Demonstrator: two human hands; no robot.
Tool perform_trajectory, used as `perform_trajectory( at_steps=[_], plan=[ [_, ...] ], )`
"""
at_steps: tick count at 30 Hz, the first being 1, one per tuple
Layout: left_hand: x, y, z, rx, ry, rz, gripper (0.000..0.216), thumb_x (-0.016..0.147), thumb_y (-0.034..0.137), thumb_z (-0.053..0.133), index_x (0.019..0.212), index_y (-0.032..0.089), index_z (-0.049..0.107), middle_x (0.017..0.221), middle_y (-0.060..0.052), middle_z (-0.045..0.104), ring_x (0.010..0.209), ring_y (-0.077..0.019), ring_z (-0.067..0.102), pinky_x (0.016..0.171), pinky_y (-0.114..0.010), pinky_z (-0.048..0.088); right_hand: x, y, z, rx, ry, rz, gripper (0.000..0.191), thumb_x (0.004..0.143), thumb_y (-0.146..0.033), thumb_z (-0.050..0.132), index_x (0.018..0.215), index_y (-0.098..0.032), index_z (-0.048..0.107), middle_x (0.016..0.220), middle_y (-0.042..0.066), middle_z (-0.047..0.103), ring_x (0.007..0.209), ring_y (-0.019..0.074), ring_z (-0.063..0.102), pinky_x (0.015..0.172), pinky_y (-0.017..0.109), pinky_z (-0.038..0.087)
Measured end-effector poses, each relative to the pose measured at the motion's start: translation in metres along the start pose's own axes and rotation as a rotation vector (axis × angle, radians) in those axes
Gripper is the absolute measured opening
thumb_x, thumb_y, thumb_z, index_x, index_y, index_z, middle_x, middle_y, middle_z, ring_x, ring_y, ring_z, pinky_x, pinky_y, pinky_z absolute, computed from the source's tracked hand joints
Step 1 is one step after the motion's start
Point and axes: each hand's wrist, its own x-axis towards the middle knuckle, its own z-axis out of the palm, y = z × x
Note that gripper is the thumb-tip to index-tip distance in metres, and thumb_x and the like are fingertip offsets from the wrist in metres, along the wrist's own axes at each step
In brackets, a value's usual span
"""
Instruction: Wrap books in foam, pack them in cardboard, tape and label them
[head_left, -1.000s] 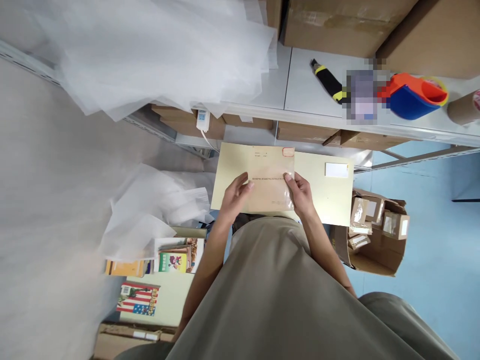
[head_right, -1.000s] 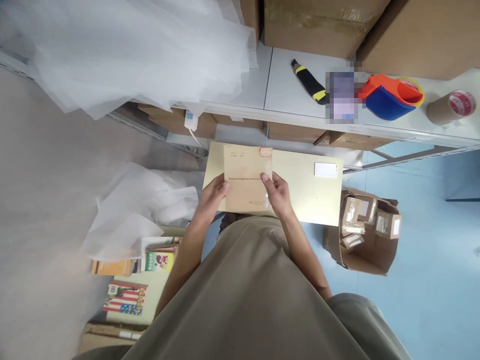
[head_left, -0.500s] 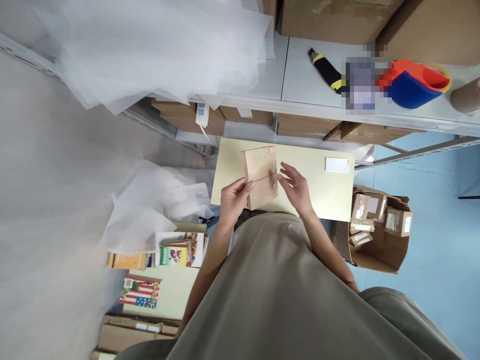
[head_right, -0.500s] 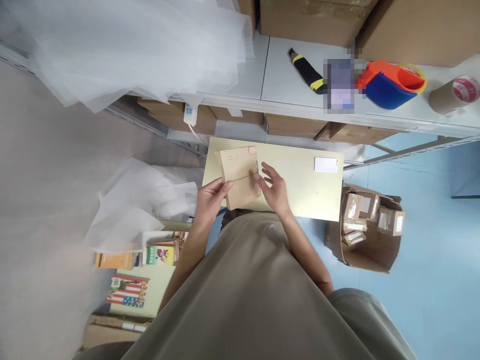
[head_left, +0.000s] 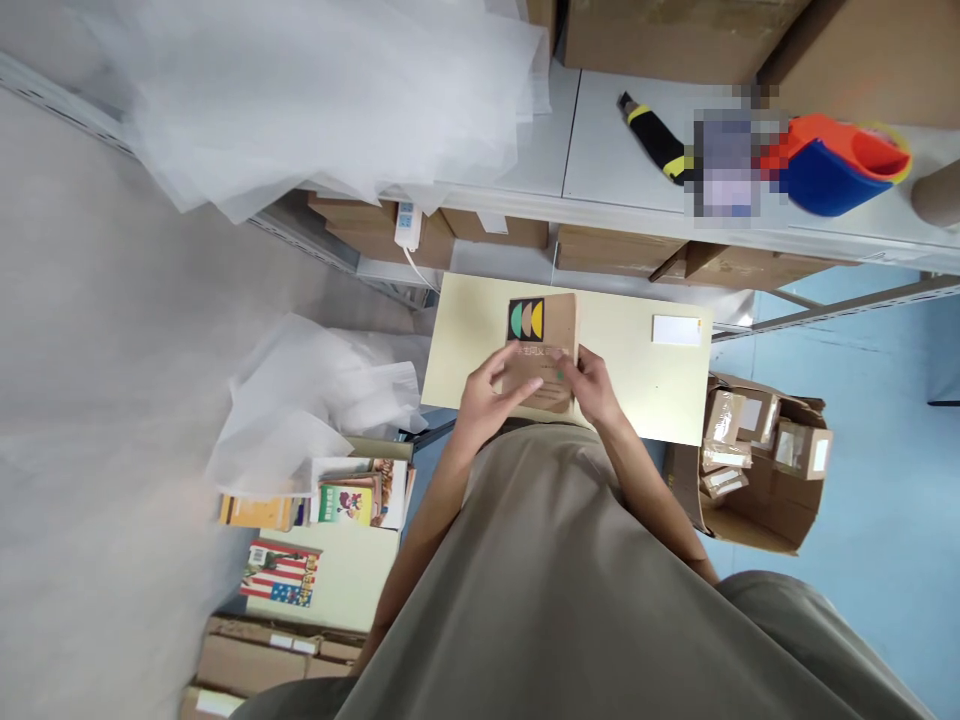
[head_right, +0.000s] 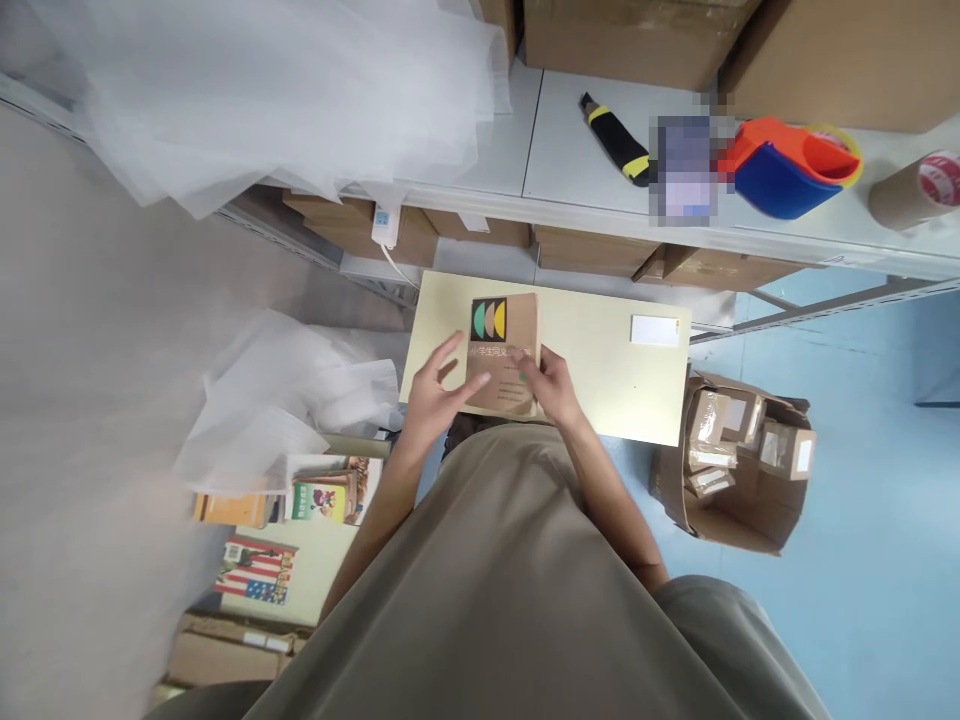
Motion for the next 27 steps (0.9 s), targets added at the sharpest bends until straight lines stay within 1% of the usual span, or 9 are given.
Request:
perform_trajectory(
  at_steps=[2,3,4,8,11,17,21,24,27],
  plan=[
    [0.007,-0.005,-0.015,0.028,0.122,-0.002,0.085,0.082,0.062,0.096,0.154,0.027,0.068,0.170,-0.015,0.060,0.159,-0.0385,0.055,0.131,-0.055,0.050,-0.004,-0.006,-0.011,0.127,-0.058,0.072,0.057,0.086,-0.076,0.087,0.108,-0.023,0.080,0.109,0.008,0.087,0.109,0.0322,0.080,0.091,0.044,0.067],
    [0.009,-0.007,-0.022,0.005,0.145,-0.025,0.088,0.081,0.064,0.097,0.155,0.027,0.067,0.171,-0.016,0.059,0.158,-0.0390,0.056,0.129,-0.056,0.051,-0.006,-0.009,-0.015,0.178,-0.088,0.107,0.057,0.084,-0.074,0.089,0.110,-0.024,0.080,0.111,0.008,0.087,0.110,0.0326,0.081,0.092,0.044,0.068],
    [0.010,-0.008,-0.027,-0.044,0.124,-0.062,0.089,0.080,0.065,0.096,0.155,0.026,0.067,0.168,-0.018,0.061,0.155,-0.0391,0.060,0.126,-0.055,0.054,-0.007,-0.012,-0.019,0.216,-0.113,0.136,0.058,0.083,-0.073,0.091,0.112,-0.024,0.080,0.113,0.008,0.087,0.112,0.0327,0.081,0.092,0.045,0.069],
    [0.009,-0.003,-0.034,-0.280,-0.127,-0.208,0.076,0.084,0.070,0.091,0.140,0.020,0.077,0.144,-0.018,0.078,0.135,-0.0356,0.074,0.110,-0.047,0.064,-0.010,-0.018,-0.027,0.269,-0.182,0.175,0.061,0.082,-0.072,0.093,0.119,-0.026,0.079,0.121,0.008,0.087,0.118,0.0329,0.081,0.096,0.045,0.070],
    [0.005,0.008,-0.027,-0.347,-0.173,-0.246,0.067,0.082,0.066,0.095,0.127,0.018,0.083,0.130,-0.015,0.084,0.124,-0.0334,0.078,0.102,-0.042,0.065,-0.009,-0.017,-0.028,0.263,-0.224,0.157,0.062,0.083,-0.073,0.092,0.121,-0.026,0.079,0.125,0.008,0.086,0.122,0.0335,0.080,0.099,0.046,0.070],
    [0.003,0.020,-0.016,-0.348,-0.086,-0.229,0.064,0.074,0.059,0.101,0.121,0.019,0.086,0.122,-0.013,0.086,0.122,-0.0338,0.078,0.106,-0.044,0.063,-0.006,-0.020,-0.031,0.208,-0.253,0.117,0.057,0.089,-0.069,0.089,0.124,-0.025,0.079,0.126,0.008,0.086,0.119,0.0320,0.080,0.101,0.046,0.068],
    [0.000,0.014,-0.017,-0.325,-0.018,-0.213,0.060,0.070,0.054,0.105,0.115,0.019,0.087,0.118,-0.010,0.087,0.116,-0.0302,0.079,0.102,-0.039,0.061,-0.002,-0.017,-0.034,0.103,-0.218,0.078,0.062,0.087,-0.064,0.093,0.132,-0.026,0.075,0.119,0.007,0.086,0.114,0.0310,0.080,0.097,0.044,0.068],
    [-0.004,0.008,-0.018,-0.281,0.038,-0.203,0.058,0.070,0.053,0.104,0.113,0.019,0.087,0.113,-0.009,0.087,0.109,-0.0280,0.079,0.096,-0.036,0.061,0.001,-0.009,-0.035,0.054,-0.200,0.052,0.062,0.090,-0.065,0.090,0.136,-0.027,0.073,0.124,0.008,0.085,0.118,0.0308,0.078,0.098,0.043,0.067],
    [-0.009,0.005,-0.019,-0.243,0.067,-0.185,0.059,0.073,0.056,0.101,0.115,0.018,0.086,0.114,-0.010,0.086,0.109,-0.0292,0.078,0.095,-0.037,0.061,0.002,0.001,-0.035,0.006,-0.232,0.009,0.064,0.091,-0.067,0.086,0.139,-0.026,0.073,0.130,0.010,0.084,0.121,0.0311,0.077,0.102,0.044,0.066]
  ],
)
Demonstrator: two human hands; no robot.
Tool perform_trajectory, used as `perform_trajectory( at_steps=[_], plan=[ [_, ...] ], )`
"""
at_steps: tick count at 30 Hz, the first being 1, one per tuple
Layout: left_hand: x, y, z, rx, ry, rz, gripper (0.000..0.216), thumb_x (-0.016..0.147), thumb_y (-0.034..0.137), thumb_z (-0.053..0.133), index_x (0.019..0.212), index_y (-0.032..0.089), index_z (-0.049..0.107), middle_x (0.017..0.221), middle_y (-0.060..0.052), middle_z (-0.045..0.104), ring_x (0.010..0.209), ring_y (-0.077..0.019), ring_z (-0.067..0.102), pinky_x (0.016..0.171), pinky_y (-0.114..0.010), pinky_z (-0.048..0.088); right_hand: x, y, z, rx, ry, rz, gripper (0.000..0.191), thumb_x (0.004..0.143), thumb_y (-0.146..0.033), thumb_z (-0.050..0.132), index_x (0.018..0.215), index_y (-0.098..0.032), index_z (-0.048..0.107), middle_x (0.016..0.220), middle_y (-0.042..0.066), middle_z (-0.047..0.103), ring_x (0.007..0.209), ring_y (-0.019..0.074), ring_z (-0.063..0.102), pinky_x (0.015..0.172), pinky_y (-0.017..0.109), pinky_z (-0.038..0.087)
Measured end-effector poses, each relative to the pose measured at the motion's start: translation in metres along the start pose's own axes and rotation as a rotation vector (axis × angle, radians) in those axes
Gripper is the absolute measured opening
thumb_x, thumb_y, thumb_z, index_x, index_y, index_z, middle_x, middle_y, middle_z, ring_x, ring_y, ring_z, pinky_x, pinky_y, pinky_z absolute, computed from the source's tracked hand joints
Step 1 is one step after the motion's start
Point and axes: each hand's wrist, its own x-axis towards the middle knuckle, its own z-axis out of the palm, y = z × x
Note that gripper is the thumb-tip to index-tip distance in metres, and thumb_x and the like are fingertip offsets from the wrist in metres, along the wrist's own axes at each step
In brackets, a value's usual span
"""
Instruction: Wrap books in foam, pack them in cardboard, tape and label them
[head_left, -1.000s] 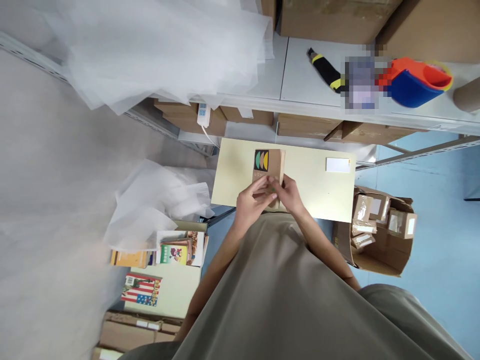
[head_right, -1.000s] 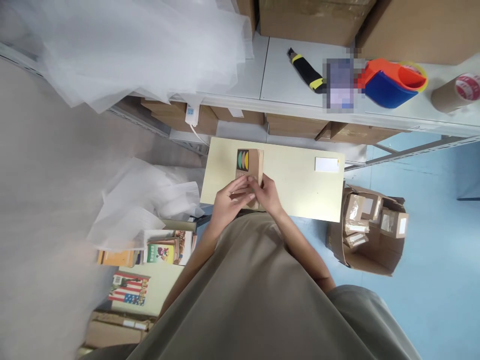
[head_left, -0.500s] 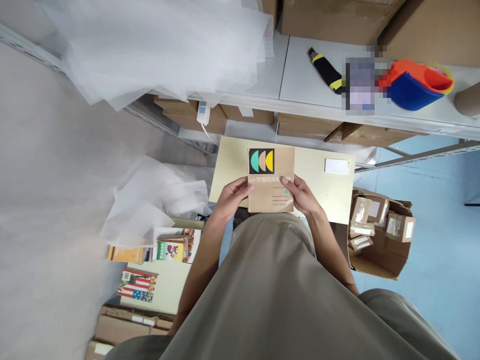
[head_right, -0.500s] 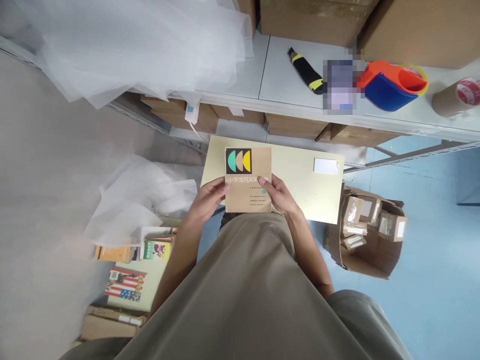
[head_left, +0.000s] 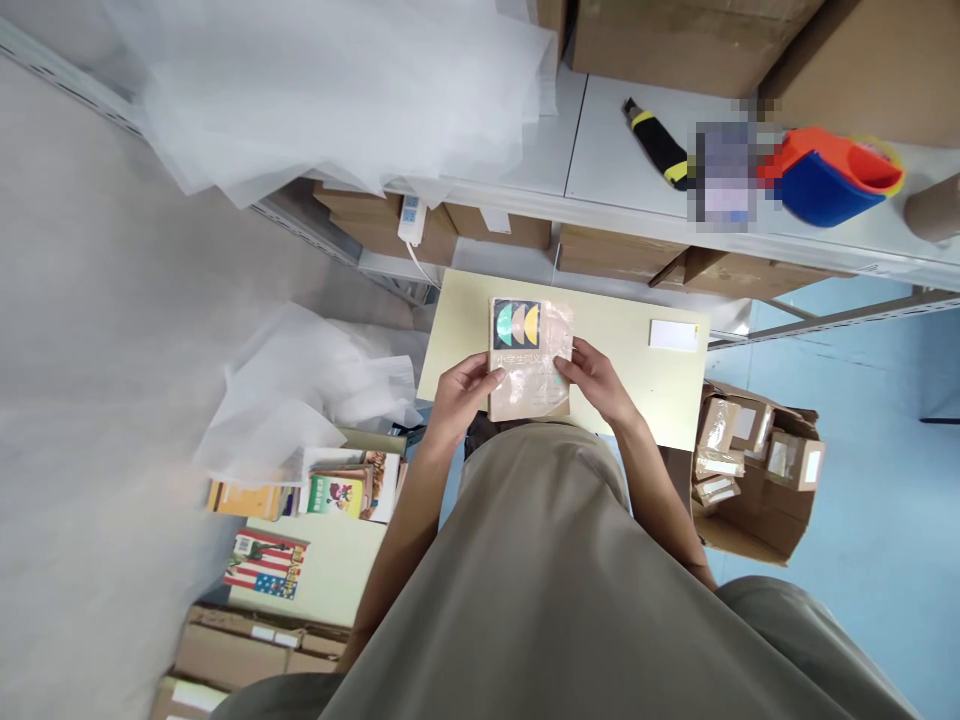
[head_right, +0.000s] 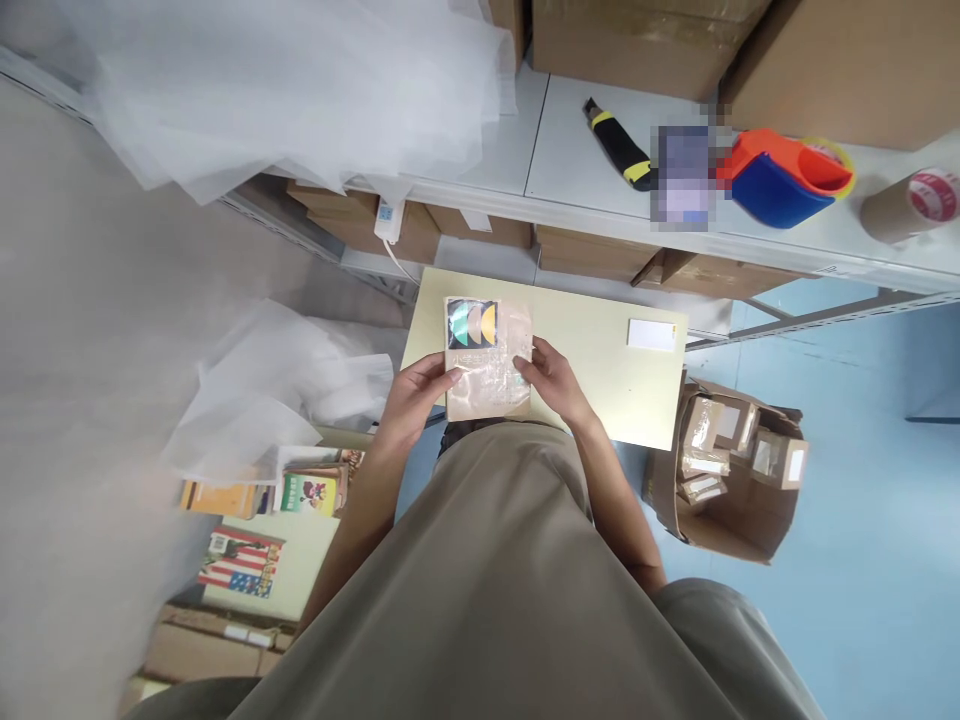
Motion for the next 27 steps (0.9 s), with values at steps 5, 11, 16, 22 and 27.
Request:
perform_trajectory(
  at_steps=[5,11,16,22,27],
  plan=[
    [-0.006,0.000,-0.004,0.013,0.008,0.036,0.059,0.075,0.059,0.100,0.115,0.018,0.084,0.117,-0.012,0.086,0.113,-0.0313,0.079,0.099,-0.040,0.062,-0.002,0.007,0.003,-0.020,-0.041,-0.020,0.067,0.086,-0.067,0.092,0.136,-0.025,0.076,0.127,0.010,0.085,0.116,0.0316,0.080,0.105,0.048,0.065],
    [-0.010,0.003,-0.014,0.141,0.026,0.180,0.046,0.081,0.057,0.096,0.108,0.022,0.084,0.118,-0.010,0.086,0.122,-0.0323,0.078,0.116,-0.047,0.058,-0.011,-0.010,0.012,-0.050,0.075,-0.159,0.044,0.085,-0.063,0.095,0.114,-0.030,0.087,0.119,0.004,0.087,0.115,0.0306,0.080,0.114,0.052,0.061],
    [-0.013,0.011,-0.016,0.214,0.028,0.411,0.027,0.090,0.052,0.090,0.101,0.027,0.085,0.123,-0.011,0.085,0.147,-0.0340,0.067,0.132,-0.058,0.045,-0.015,-0.028,0.019,-0.026,0.071,-0.270,0.041,0.073,-0.067,0.103,0.094,-0.035,0.089,0.121,0.007,0.086,0.141,0.0362,0.070,0.134,0.061,0.045],
    [-0.015,0.013,-0.013,0.166,0.025,0.494,0.024,0.095,0.051,0.087,0.098,0.028,0.085,0.124,-0.010,0.086,0.149,-0.0329,0.066,0.132,-0.062,0.046,-0.019,-0.028,0.019,-0.037,0.052,-0.359,0.020,0.090,-0.059,0.094,0.098,-0.041,0.090,0.134,0.002,0.083,0.150,0.0330,0.064,0.139,0.062,0.038],
    [-0.017,0.017,-0.021,0.142,0.024,0.388,0.039,0.085,0.060,0.094,0.099,0.025,0.085,0.126,-0.012,0.085,0.145,-0.0353,0.069,0.129,-0.057,0.051,-0.024,-0.025,0.015,-0.168,0.038,-0.338,0.023,0.101,-0.058,0.082,0.115,-0.041,0.089,0.141,0.002,0.081,0.151,0.0319,0.064,0.137,0.059,0.041]
  ],
)
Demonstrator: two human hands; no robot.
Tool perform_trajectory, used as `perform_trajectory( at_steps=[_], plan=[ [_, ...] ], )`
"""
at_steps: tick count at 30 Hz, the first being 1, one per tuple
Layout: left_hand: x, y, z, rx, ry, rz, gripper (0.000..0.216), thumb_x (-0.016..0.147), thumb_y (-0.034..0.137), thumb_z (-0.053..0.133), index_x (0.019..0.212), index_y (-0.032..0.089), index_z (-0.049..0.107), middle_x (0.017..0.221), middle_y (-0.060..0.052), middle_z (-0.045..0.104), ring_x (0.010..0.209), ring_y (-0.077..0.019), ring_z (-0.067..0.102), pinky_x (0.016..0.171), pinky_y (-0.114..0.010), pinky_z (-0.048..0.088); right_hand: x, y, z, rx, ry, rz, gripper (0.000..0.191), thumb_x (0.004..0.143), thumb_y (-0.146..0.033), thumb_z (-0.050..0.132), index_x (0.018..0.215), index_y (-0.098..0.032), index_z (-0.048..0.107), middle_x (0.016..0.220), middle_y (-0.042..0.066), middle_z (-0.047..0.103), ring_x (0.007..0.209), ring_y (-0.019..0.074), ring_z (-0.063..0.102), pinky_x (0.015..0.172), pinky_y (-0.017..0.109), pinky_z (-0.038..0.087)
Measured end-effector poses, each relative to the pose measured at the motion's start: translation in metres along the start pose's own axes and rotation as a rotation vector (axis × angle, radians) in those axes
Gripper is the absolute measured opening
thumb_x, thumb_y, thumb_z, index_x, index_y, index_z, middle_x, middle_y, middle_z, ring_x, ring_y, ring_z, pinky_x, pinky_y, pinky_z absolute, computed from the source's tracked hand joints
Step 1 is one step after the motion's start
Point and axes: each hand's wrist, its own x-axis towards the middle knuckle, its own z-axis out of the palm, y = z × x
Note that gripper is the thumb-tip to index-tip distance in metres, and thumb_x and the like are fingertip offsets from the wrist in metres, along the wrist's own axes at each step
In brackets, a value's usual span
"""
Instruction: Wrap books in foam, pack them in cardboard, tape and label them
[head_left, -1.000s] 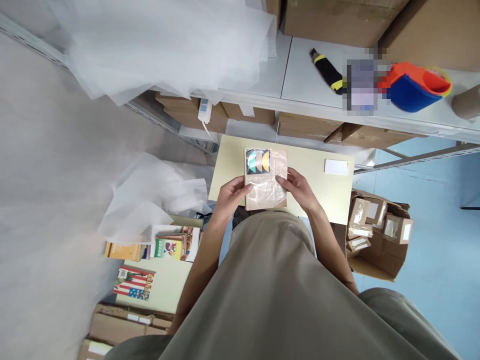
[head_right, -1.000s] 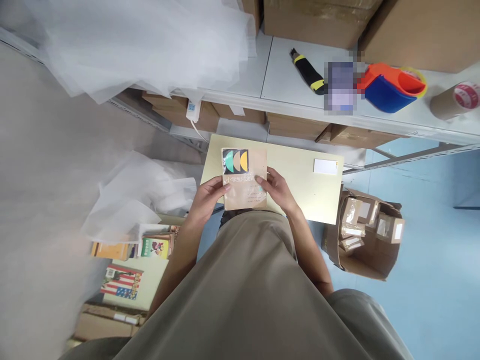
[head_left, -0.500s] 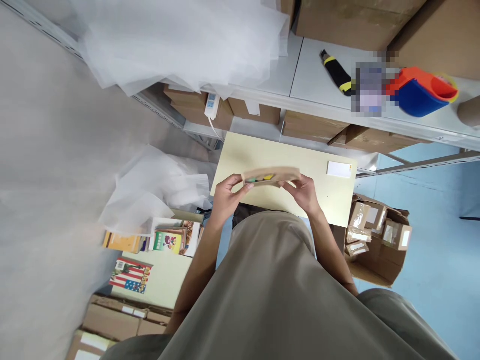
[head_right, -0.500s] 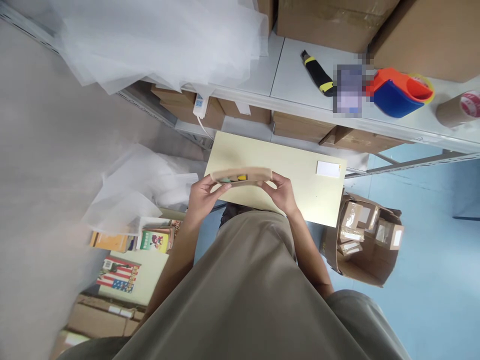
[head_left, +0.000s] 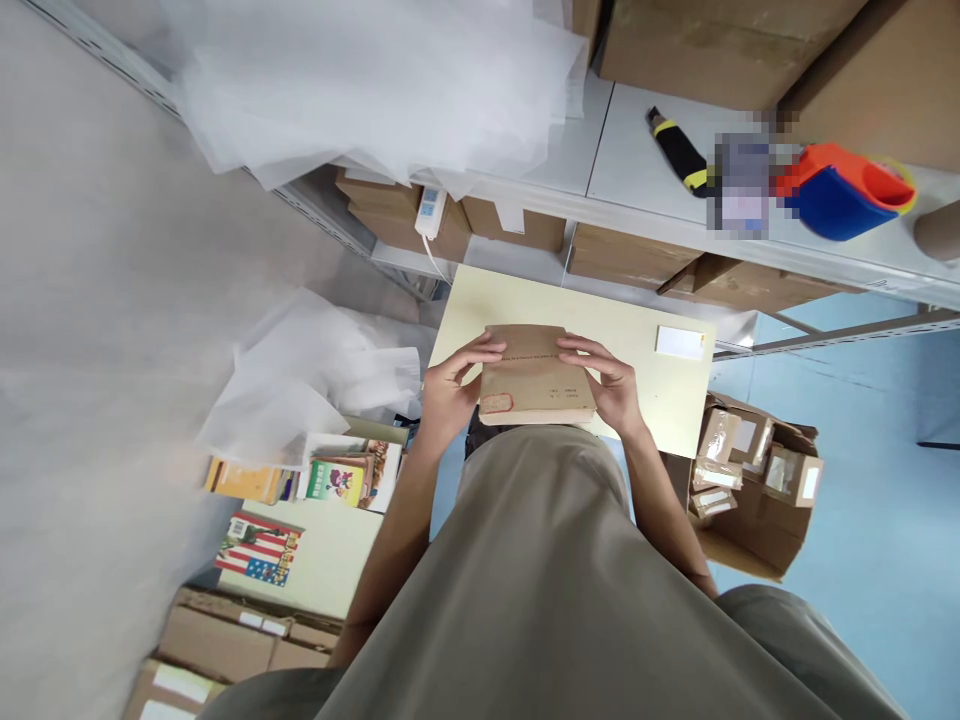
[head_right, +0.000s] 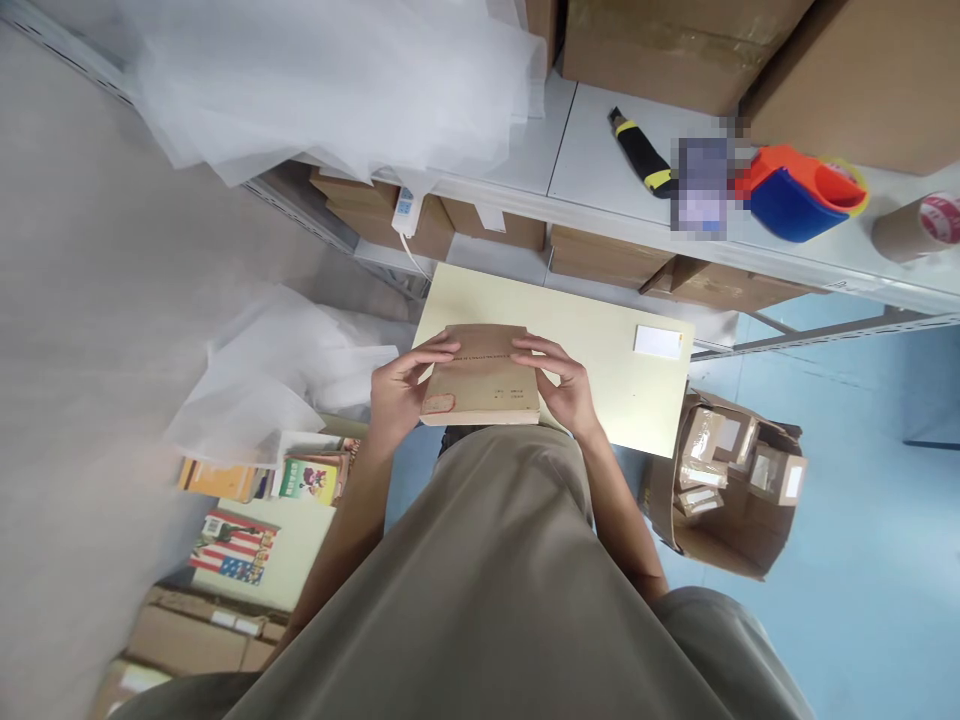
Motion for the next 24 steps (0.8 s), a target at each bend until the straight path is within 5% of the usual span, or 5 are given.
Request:
perform_trajectory(
  at_steps=[5,9,13,17,24],
  plan=[
    [-0.002,-0.003,-0.009,0.022,0.000,-0.175,0.060,0.079,0.061,0.098,0.121,0.021,0.082,0.111,-0.010,0.087,0.107,-0.0298,0.082,0.101,-0.044,0.066,-0.001,0.004,0.002,-0.012,0.087,0.130,0.061,0.095,-0.059,0.089,0.148,-0.036,0.069,0.123,0.006,0.085,0.127,0.0317,0.076,0.127,0.057,0.051],
    [-0.004,-0.001,-0.008,-0.004,0.002,-0.222,0.078,0.086,0.063,0.093,0.149,0.023,0.070,0.094,-0.004,0.084,0.082,-0.0201,0.075,0.080,-0.032,0.063,0.002,0.005,0.006,-0.002,0.078,0.162,0.054,0.099,-0.066,0.081,0.140,-0.033,0.069,0.113,0.006,0.084,0.109,0.0290,0.079,0.112,0.050,0.060],
    [-0.003,-0.001,-0.009,0.013,0.017,-0.220,0.058,0.097,0.067,0.078,0.134,0.022,0.082,0.097,-0.006,0.083,0.079,-0.0204,0.074,0.074,-0.032,0.061,0.004,0.004,0.004,-0.047,0.056,0.169,0.048,0.101,-0.073,0.072,0.124,-0.031,0.079,0.123,0.007,0.084,0.118,0.0310,0.077,0.114,0.050,0.060],
    [0.000,-0.004,-0.014,-0.041,-0.065,-0.237,0.058,0.094,0.062,0.081,0.134,0.020,0.082,0.112,-0.010,0.085,0.088,-0.0233,0.078,0.081,-0.035,0.064,0.007,0.007,-0.001,-0.032,0.018,0.162,0.057,0.087,-0.066,0.092,0.130,-0.031,0.079,0.115,0.006,0.085,0.115,0.0299,0.079,0.113,0.048,0.061],
    [0.007,-0.006,0.002,-0.048,-0.011,-0.294,0.056,0.091,0.076,0.081,0.091,0.020,0.077,0.059,0.001,0.066,0.053,-0.0160,0.065,0.058,-0.029,0.057,0.010,0.002,0.008,-0.039,0.111,0.271,0.055,0.088,-0.079,0.085,0.084,-0.028,0.067,0.055,-0.004,0.065,0.047,0.0171,0.057,0.056,0.034,0.055]
  ],
)
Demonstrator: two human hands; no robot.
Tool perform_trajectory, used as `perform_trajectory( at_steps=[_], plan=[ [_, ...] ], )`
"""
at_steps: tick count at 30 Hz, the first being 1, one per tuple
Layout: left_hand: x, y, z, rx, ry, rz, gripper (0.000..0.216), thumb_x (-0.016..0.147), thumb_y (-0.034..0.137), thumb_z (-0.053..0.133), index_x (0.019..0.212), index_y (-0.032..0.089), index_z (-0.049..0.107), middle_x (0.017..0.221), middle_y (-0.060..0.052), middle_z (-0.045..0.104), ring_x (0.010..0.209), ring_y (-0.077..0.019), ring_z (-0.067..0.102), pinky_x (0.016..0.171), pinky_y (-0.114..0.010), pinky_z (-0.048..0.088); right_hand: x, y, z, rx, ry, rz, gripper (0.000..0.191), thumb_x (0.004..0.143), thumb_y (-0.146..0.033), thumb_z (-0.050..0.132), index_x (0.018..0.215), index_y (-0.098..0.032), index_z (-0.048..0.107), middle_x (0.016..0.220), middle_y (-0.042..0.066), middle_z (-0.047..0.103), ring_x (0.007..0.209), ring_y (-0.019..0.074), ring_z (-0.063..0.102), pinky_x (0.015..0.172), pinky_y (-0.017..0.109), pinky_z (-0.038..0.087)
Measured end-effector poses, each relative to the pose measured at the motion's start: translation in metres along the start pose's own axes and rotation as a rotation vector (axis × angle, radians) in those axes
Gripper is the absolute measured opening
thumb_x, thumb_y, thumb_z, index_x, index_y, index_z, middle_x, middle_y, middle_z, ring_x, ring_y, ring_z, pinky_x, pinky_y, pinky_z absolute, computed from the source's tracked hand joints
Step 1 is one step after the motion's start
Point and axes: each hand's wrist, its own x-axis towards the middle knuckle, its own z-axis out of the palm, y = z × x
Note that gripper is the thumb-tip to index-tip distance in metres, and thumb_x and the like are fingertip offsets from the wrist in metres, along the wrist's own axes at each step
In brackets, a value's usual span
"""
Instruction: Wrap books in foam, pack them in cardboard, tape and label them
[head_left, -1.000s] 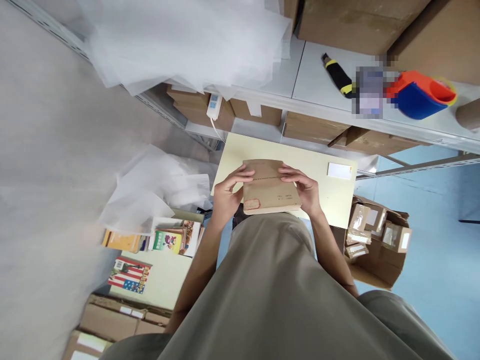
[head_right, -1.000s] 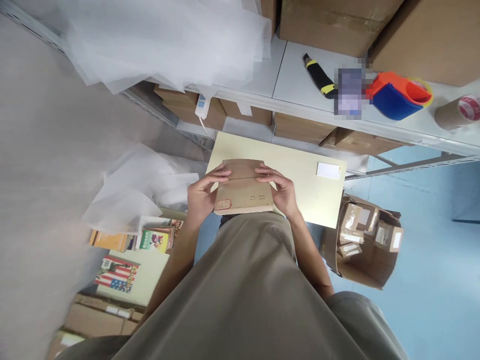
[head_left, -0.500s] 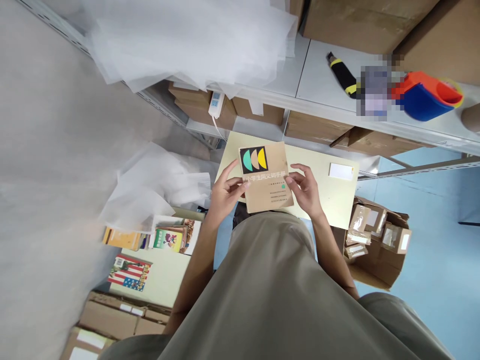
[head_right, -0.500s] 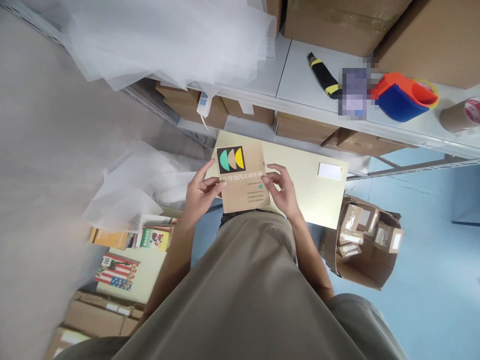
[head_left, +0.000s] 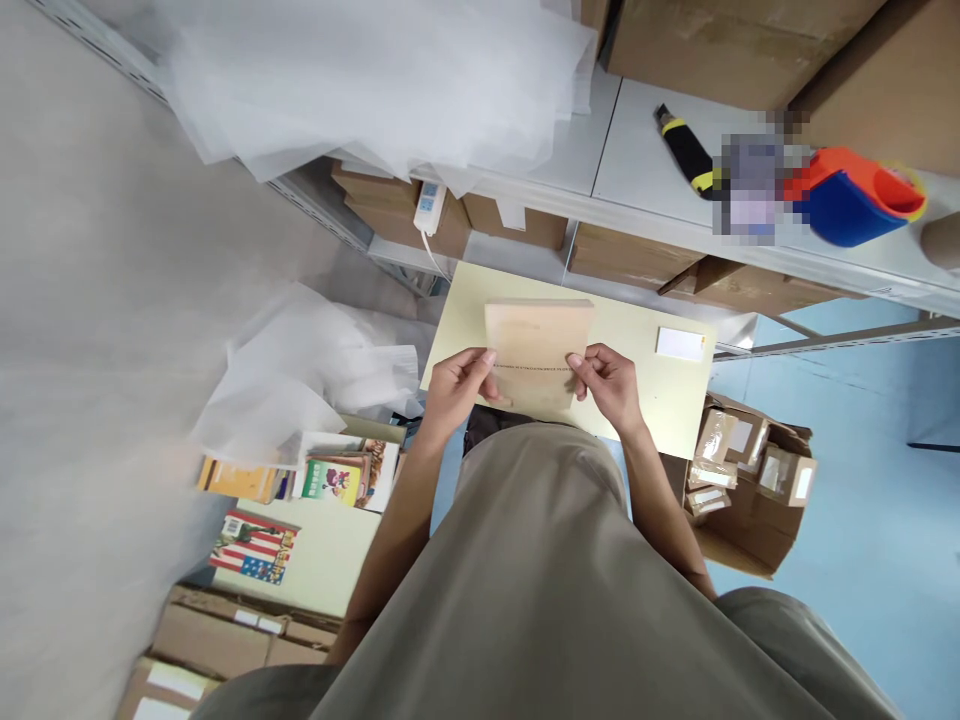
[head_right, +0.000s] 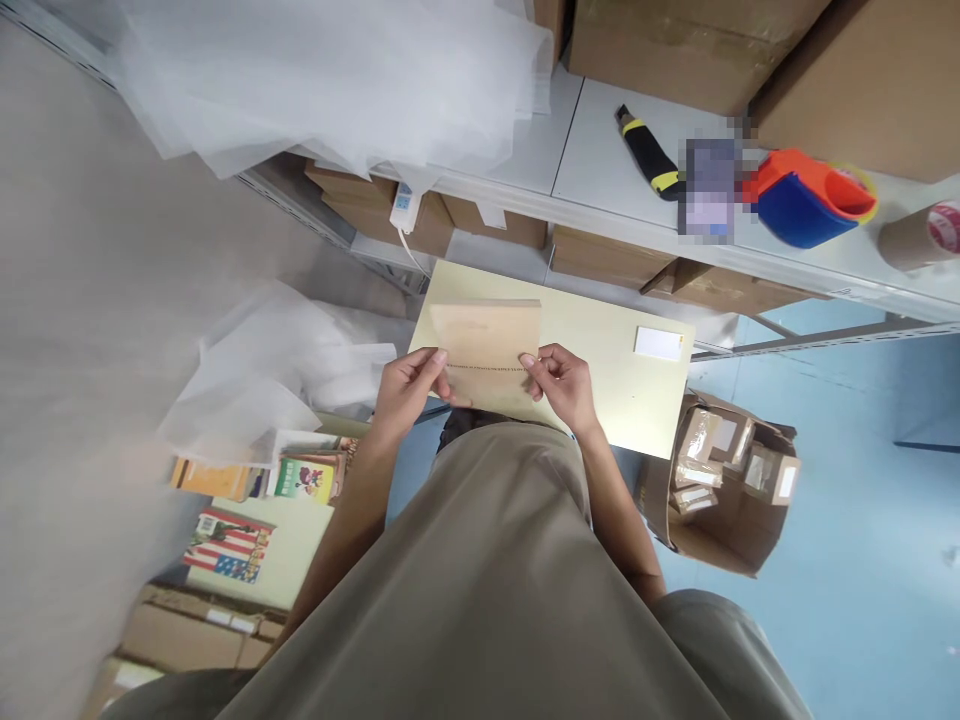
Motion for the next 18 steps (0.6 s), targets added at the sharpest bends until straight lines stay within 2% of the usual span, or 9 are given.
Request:
perform_trajectory(
  at_steps=[2,4,10,12,15,16,18],
  plan=[
    [0.002,-0.001,0.004,0.013,0.040,-0.022,0.058,0.093,0.079,0.078,0.081,0.022,0.073,0.053,0.002,0.059,0.047,-0.0146,0.059,0.052,-0.028,0.052,-0.002,-0.002,0.003,-0.011,0.008,0.015,0.059,0.090,-0.084,0.080,0.082,-0.028,0.063,0.048,-0.006,0.058,0.041,0.0149,0.048,0.048,0.032,0.048],
    [0.003,-0.002,0.005,0.018,0.044,-0.039,0.059,0.092,0.079,0.079,0.080,0.022,0.071,0.054,0.003,0.059,0.047,-0.0150,0.060,0.052,-0.029,0.053,-0.003,-0.002,0.005,-0.018,0.012,0.019,0.062,0.090,-0.087,0.077,0.082,-0.028,0.061,0.046,-0.007,0.056,0.040,0.0141,0.045,0.046,0.032,0.045],
    [0.007,-0.007,0.004,0.020,0.028,-0.004,0.065,0.092,0.086,0.074,0.078,0.022,0.068,0.061,0.001,0.064,0.057,-0.0166,0.067,0.061,-0.030,0.059,-0.005,0.001,0.004,0.024,-0.028,0.038,0.063,0.087,-0.089,0.078,0.086,-0.029,0.060,0.051,-0.006,0.061,0.043,0.0154,0.051,0.049,0.032,0.047],
    [0.008,-0.007,0.003,-0.002,0.053,0.014,0.070,0.091,0.091,0.069,0.085,0.022,0.072,0.066,-0.002,0.068,0.064,-0.0190,0.071,0.064,-0.031,0.061,-0.005,0.001,0.002,0.049,-0.046,0.031,0.063,0.092,-0.090,0.072,0.088,-0.028,0.060,0.061,-0.002,0.070,0.047,0.0157,0.057,0.049,0.031,0.046],
    [0.007,-0.003,0.003,-0.017,0.071,0.023,0.079,0.096,0.094,0.055,0.107,0.020,0.080,0.081,-0.008,0.077,0.080,-0.0239,0.076,0.072,-0.034,0.062,-0.005,0.003,-0.002,0.074,-0.073,0.050,0.068,0.101,-0.092,0.052,0.094,-0.026,0.066,0.076,0.003,0.077,0.054,0.0164,0.063,0.049,0.031,0.041],
    [0.005,0.001,0.004,0.000,0.071,0.038,0.079,0.099,0.092,0.053,0.111,0.020,0.081,0.088,-0.009,0.080,0.085,-0.0250,0.077,0.075,-0.035,0.062,-0.004,0.004,-0.003,0.072,-0.078,0.058,0.068,0.102,-0.092,0.050,0.098,-0.026,0.069,0.077,0.002,0.076,0.056,0.0164,0.063,0.049,0.031,0.041],
    [0.001,0.009,0.006,0.080,0.065,0.103,0.067,0.103,0.082,0.059,0.113,0.021,0.083,0.100,-0.009,0.082,0.094,-0.0252,0.076,0.082,-0.034,0.061,0.000,0.011,-0.003,0.061,-0.090,0.061,0.064,0.098,-0.089,0.063,0.106,-0.027,0.071,0.072,-0.002,0.069,0.057,0.0152,0.057,0.052,0.030,0.040]
  ],
)
